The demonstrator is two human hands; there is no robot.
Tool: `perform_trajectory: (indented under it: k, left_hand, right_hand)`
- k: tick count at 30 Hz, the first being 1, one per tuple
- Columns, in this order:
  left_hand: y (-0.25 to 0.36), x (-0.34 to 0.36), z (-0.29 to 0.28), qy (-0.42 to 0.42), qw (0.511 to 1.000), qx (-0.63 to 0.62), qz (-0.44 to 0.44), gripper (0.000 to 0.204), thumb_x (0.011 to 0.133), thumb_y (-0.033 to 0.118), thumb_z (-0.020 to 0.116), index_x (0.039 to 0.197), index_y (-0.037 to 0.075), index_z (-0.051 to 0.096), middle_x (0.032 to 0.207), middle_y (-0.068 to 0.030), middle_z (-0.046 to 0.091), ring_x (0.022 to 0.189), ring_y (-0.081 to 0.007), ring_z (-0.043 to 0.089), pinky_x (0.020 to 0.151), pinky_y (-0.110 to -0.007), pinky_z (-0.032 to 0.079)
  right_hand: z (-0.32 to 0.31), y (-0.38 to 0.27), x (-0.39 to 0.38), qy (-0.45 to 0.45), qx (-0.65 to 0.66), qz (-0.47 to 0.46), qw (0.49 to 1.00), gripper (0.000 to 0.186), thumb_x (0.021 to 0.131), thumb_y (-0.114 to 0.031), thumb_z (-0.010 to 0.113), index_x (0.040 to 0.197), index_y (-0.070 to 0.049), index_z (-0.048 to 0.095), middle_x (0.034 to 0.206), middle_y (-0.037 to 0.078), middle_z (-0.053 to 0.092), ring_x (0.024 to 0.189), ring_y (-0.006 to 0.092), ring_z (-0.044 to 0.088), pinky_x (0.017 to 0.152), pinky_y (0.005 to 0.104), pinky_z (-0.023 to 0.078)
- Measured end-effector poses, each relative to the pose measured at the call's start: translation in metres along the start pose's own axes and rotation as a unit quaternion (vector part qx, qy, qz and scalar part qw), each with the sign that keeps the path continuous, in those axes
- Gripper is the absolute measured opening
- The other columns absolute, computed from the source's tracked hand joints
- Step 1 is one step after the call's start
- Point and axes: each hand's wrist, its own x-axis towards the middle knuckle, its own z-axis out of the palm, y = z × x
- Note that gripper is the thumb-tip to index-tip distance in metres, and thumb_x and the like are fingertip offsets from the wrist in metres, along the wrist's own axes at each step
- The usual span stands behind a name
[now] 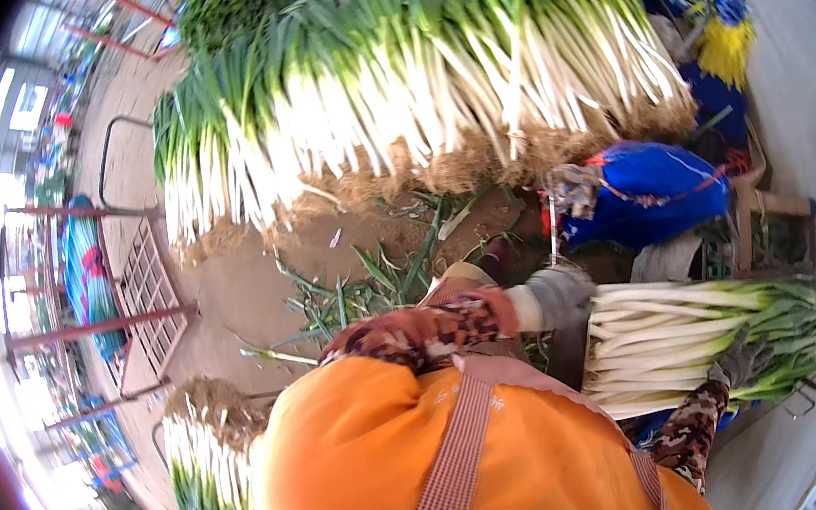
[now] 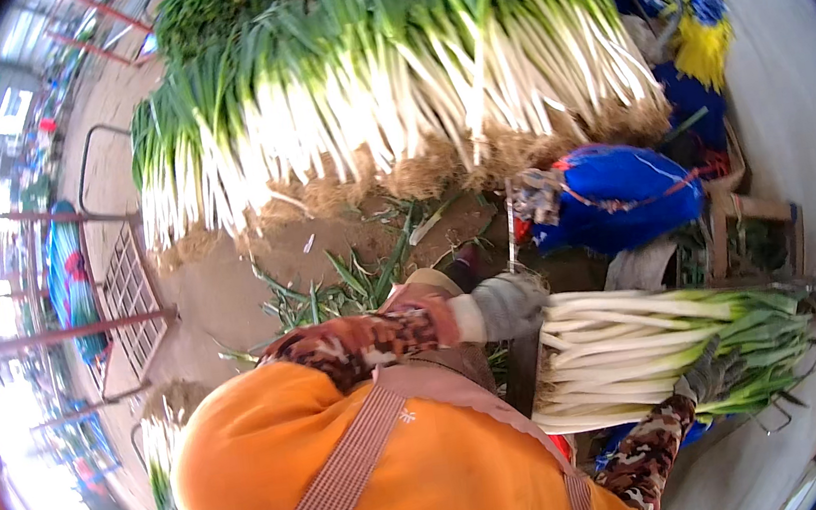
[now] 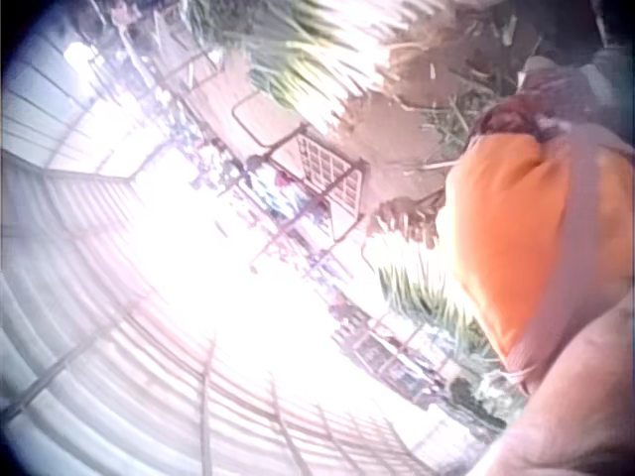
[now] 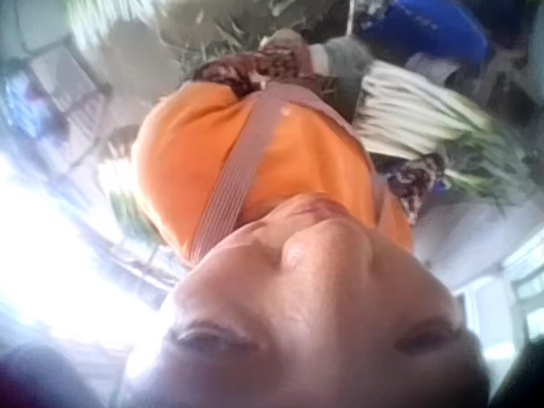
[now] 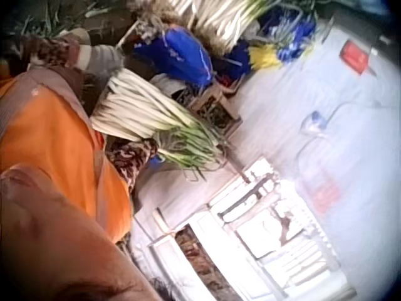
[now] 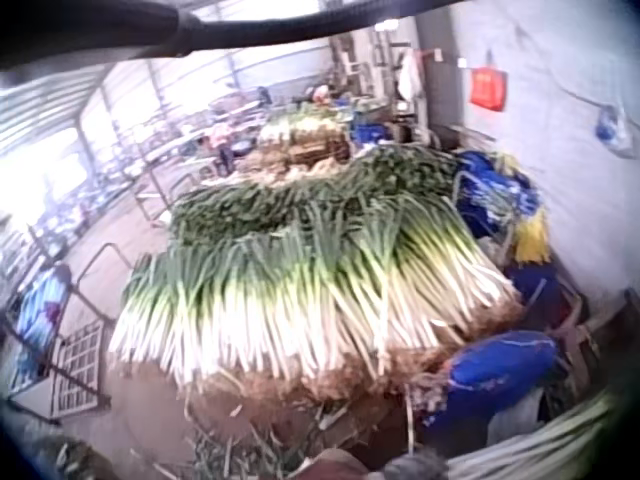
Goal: The person sorts leeks by hand, picking them up from a large pile and placing them into bundles or separate containers on a workspace.
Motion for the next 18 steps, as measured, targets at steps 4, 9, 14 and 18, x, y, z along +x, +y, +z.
perform_trajectory:
  k: [4,9,14,18]
  left_hand:
    - [-0.137,-0.145,0.011,0.131,0.972,-0.138,-0.138,0.028,0.089,0.026,0.059,0.109,0.009,0.068,0.100,-0.0130,0.067,0.099,-0.0281,0.064,0.090,-0.036,0.050]
    - [-0.195,-0.269,-0.003,0.253,0.835,-0.207,-0.442,0.033,0.092,0.032,0.057,0.110,0.005,0.066,0.100,-0.0194,0.068,0.095,-0.0353,0.065,0.084,-0.040,0.051]
    - [-0.246,-0.325,0.047,0.304,0.754,-0.265,-0.519,0.038,0.093,0.041,0.057,0.108,0.008,0.067,0.089,-0.0199,0.068,0.084,-0.0320,0.068,0.074,-0.041,0.052]
    - [-0.295,-0.340,0.049,0.197,0.862,-0.214,-0.416,0.029,0.094,0.024,0.050,0.115,0.010,0.063,0.101,-0.0182,0.067,0.092,-0.0327,0.066,0.080,-0.039,0.053]
  right_hand:
    - [-0.038,-0.076,-0.018,0.167,0.057,-0.181,0.968,0.074,0.090,-0.063,0.049,0.146,-0.015,0.040,0.140,0.017,0.048,0.131,0.0300,0.044,0.107,0.0450,0.036]
    - [-0.098,-0.307,-0.187,-0.296,0.502,-0.430,0.689,0.033,0.092,-0.016,0.062,0.122,-0.002,0.060,0.112,0.011,0.066,0.097,0.0183,0.062,0.086,0.0296,0.049]
    - [-0.074,-0.501,-0.359,-0.572,0.438,-0.486,0.495,0.036,0.091,-0.018,0.063,0.122,-0.001,0.059,0.110,0.013,0.067,0.102,0.0205,0.063,0.089,0.0316,0.049]
    - [-0.063,-0.672,-0.427,-0.524,0.437,-0.455,0.572,0.050,0.093,-0.020,0.060,0.134,0.004,0.046,0.131,0.021,0.054,0.122,0.0290,0.052,0.103,0.0363,0.042]
